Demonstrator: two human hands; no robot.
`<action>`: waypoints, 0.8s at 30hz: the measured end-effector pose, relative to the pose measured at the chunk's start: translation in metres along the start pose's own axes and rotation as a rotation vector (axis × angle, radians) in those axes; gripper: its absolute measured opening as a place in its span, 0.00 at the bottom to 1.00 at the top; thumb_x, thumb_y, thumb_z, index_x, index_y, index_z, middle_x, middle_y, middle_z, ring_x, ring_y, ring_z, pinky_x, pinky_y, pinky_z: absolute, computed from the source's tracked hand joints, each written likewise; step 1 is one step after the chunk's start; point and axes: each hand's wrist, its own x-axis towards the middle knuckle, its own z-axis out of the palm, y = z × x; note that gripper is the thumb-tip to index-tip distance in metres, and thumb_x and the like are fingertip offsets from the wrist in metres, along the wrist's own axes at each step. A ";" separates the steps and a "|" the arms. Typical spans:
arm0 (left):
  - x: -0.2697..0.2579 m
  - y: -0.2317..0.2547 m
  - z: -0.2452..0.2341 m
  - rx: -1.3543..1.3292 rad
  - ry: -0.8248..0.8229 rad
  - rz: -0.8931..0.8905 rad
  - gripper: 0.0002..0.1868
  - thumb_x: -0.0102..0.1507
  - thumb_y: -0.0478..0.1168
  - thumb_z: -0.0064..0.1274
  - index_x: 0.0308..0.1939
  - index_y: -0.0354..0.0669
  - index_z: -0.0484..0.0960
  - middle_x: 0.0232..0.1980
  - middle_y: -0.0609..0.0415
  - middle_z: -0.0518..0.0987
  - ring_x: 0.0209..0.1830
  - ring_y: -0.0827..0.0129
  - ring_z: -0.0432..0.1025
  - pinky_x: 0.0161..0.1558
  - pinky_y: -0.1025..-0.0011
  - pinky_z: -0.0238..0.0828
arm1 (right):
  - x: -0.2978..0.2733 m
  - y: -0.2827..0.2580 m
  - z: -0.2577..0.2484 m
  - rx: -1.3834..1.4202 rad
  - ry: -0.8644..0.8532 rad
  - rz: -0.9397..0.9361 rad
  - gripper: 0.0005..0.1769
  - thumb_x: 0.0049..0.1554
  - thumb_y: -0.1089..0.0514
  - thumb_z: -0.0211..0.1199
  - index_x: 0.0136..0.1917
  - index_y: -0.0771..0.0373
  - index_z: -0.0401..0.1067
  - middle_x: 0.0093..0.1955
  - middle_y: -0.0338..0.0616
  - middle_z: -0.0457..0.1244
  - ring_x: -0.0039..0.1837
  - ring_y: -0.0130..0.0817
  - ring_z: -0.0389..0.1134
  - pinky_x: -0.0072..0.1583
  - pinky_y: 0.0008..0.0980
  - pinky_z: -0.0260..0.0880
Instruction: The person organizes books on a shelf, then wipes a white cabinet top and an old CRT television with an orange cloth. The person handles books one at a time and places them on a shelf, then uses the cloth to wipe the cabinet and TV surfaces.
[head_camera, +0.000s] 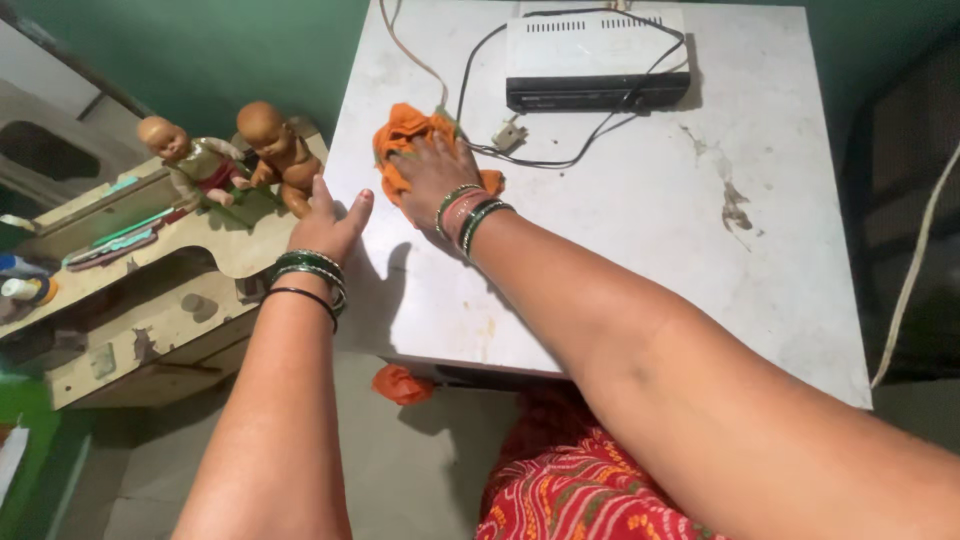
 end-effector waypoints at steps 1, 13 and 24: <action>0.001 0.003 -0.005 -0.004 -0.021 -0.015 0.59 0.60 0.75 0.45 0.82 0.43 0.44 0.72 0.28 0.67 0.71 0.39 0.64 0.70 0.57 0.59 | 0.003 0.002 0.004 0.005 0.018 0.068 0.31 0.61 0.40 0.50 0.76 0.45 0.60 0.81 0.48 0.47 0.82 0.49 0.42 0.80 0.54 0.34; -0.005 0.012 -0.020 -0.063 -0.080 -0.081 0.60 0.59 0.75 0.40 0.81 0.38 0.42 0.68 0.35 0.74 0.71 0.44 0.66 0.71 0.60 0.57 | 0.042 0.008 -0.018 -0.061 -0.114 -0.213 0.23 0.57 0.48 0.59 0.64 0.53 0.74 0.71 0.49 0.62 0.76 0.47 0.59 0.77 0.49 0.55; 0.000 0.009 -0.030 -0.078 -0.101 -0.064 0.58 0.59 0.75 0.38 0.80 0.39 0.44 0.72 0.37 0.69 0.75 0.46 0.61 0.73 0.62 0.53 | 0.076 0.013 0.021 0.004 0.441 -0.535 0.27 0.46 0.46 0.61 0.59 0.50 0.78 0.61 0.55 0.65 0.67 0.56 0.65 0.67 0.52 0.63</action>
